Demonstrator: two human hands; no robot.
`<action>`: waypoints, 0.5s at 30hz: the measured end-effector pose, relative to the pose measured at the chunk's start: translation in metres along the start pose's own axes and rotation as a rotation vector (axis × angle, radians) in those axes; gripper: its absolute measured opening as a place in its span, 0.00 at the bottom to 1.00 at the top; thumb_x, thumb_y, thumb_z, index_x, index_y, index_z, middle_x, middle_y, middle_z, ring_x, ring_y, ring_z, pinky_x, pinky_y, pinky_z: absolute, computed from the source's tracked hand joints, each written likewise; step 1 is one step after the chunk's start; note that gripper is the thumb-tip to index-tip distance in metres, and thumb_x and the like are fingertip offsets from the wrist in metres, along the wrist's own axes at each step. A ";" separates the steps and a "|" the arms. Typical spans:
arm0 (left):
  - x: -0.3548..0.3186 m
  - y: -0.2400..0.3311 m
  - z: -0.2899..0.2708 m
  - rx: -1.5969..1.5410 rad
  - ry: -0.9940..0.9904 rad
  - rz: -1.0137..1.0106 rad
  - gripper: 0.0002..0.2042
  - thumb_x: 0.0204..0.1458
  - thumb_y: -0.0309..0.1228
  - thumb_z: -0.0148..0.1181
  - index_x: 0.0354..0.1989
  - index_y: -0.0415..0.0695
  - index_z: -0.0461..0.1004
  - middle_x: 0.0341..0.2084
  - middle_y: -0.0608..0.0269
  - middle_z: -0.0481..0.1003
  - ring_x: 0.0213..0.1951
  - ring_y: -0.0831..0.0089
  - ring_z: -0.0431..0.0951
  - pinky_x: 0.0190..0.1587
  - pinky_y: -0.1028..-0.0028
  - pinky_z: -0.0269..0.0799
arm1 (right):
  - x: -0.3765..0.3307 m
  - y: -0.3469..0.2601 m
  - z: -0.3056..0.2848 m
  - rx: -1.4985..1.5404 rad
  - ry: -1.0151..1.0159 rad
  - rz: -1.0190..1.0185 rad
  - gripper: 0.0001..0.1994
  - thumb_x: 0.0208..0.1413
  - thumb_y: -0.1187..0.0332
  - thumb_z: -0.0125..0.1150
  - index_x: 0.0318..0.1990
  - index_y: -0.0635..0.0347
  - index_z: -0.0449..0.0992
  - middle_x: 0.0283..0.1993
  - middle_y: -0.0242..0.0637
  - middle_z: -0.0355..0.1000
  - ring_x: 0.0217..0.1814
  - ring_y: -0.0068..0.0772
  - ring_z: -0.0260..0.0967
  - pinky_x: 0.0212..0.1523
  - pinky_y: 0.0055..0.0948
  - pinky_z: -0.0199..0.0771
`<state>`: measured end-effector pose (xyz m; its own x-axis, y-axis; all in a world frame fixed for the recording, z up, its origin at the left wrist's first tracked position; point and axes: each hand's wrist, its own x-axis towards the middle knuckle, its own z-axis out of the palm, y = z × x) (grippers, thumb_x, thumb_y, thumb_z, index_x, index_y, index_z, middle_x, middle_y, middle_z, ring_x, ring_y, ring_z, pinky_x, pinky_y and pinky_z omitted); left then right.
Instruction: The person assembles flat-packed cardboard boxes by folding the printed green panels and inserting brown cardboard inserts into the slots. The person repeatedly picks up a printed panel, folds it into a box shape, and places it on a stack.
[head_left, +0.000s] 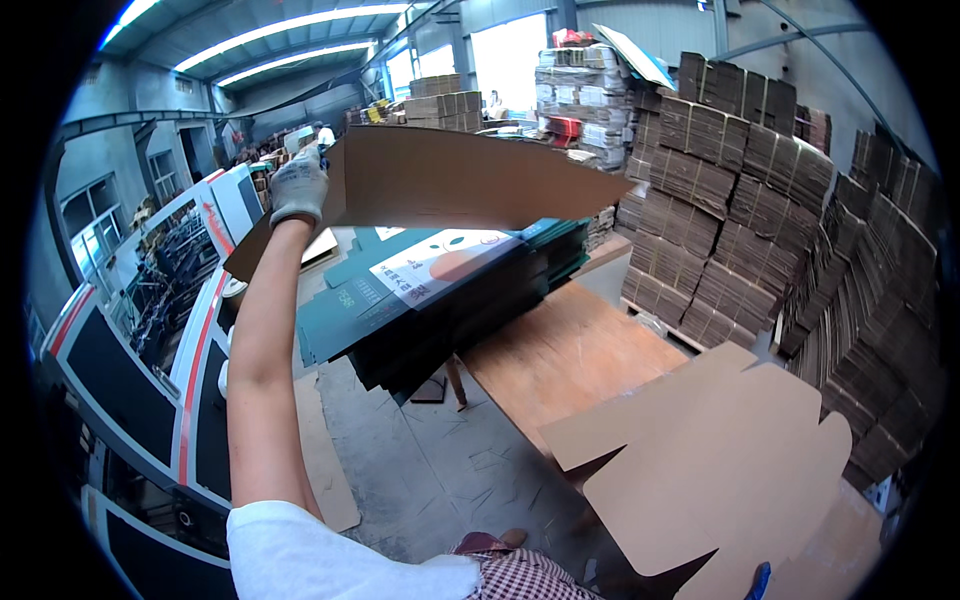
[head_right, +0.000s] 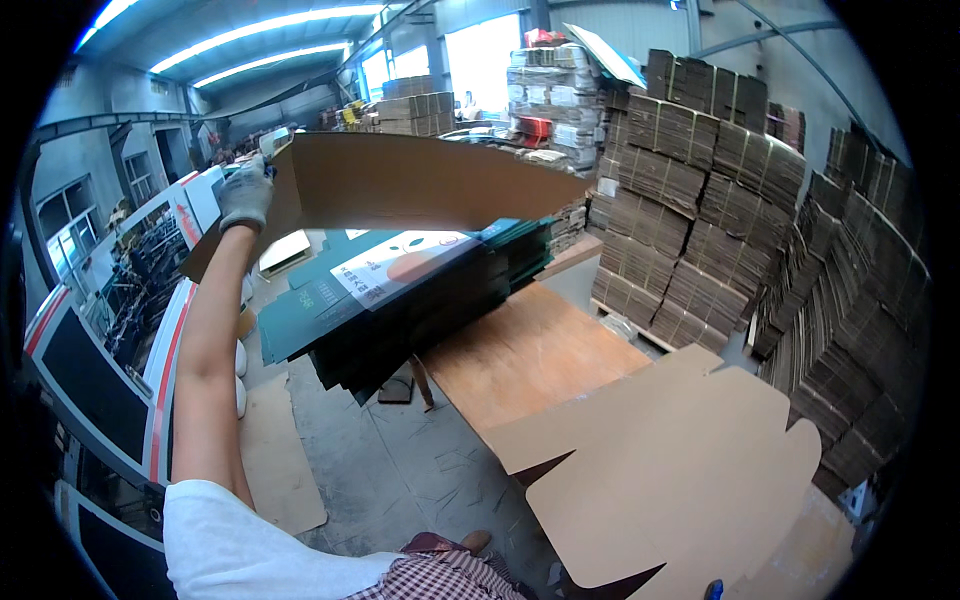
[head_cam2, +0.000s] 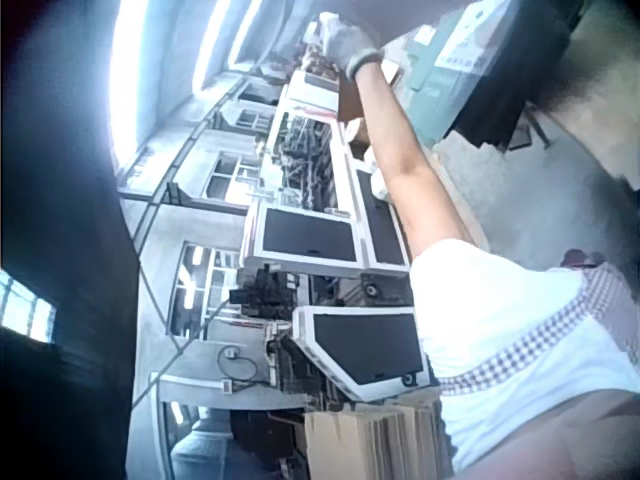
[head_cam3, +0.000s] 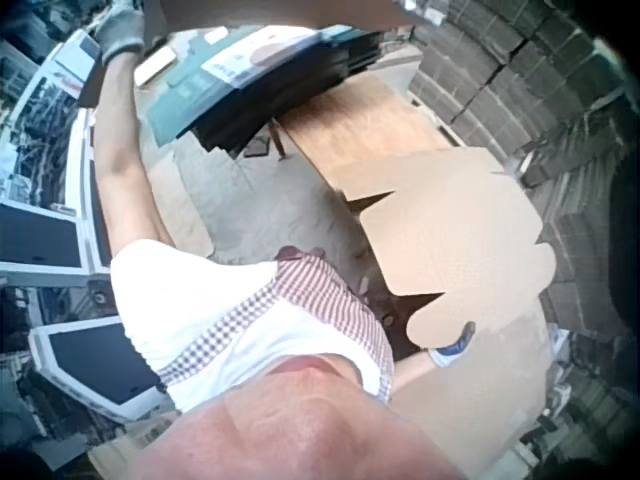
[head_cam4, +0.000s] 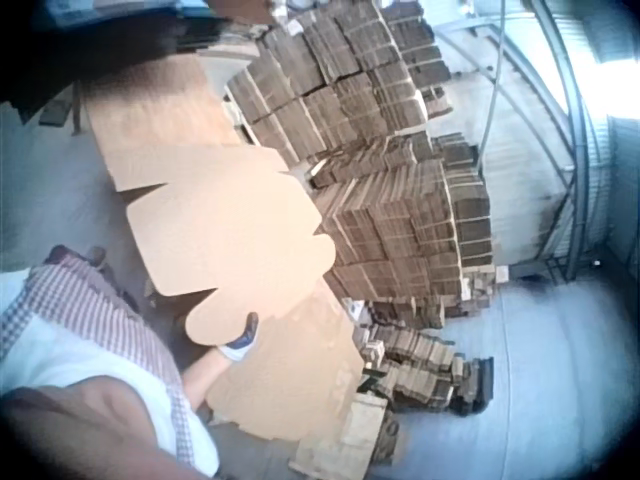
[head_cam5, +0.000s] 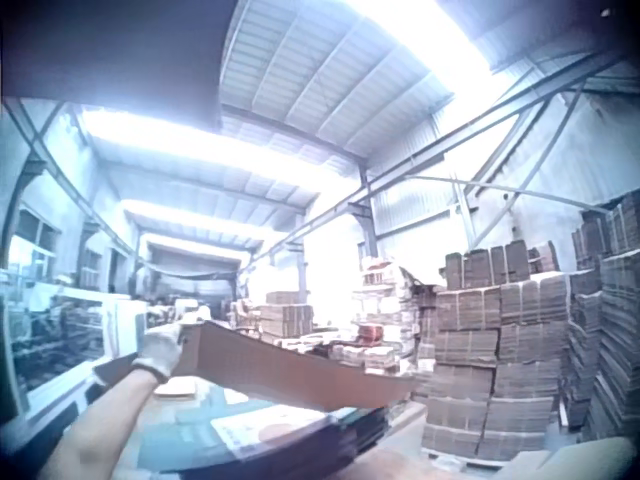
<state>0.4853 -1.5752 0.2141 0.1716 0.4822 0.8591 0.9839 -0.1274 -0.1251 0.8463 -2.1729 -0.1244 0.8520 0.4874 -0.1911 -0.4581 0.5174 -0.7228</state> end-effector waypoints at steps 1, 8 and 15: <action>-0.001 -0.011 0.005 0.004 0.096 0.060 0.07 0.48 0.31 0.47 0.33 0.46 0.69 0.26 0.57 0.73 0.28 0.61 0.75 0.30 0.65 0.70 | 0.007 0.004 0.011 -0.007 -0.005 0.014 0.24 0.55 0.55 0.43 0.53 0.64 0.61 0.52 0.43 0.63 0.52 0.38 0.61 0.52 0.33 0.62; -0.137 -0.067 0.094 0.123 -0.218 0.314 0.09 0.48 0.29 0.46 0.38 0.50 0.68 0.29 0.59 0.71 0.32 0.64 0.74 0.33 0.68 0.68 | 0.057 0.040 0.072 -0.051 -0.037 0.091 0.24 0.55 0.55 0.43 0.53 0.64 0.61 0.52 0.43 0.63 0.52 0.38 0.61 0.52 0.33 0.62; -0.234 -0.058 0.161 0.250 -0.858 0.211 0.15 0.49 0.27 0.44 0.45 0.55 0.68 0.34 0.60 0.69 0.38 0.67 0.73 0.37 0.70 0.67 | 0.096 0.079 0.127 -0.074 -0.089 0.168 0.24 0.55 0.55 0.43 0.53 0.64 0.61 0.52 0.43 0.63 0.52 0.38 0.61 0.52 0.33 0.62</action>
<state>0.3962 -1.5413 -0.0597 0.2285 0.9610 0.1555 0.8929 -0.1432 -0.4269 0.8600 -1.9955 -0.1158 0.7377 0.6244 -0.2565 -0.5697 0.3721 -0.7328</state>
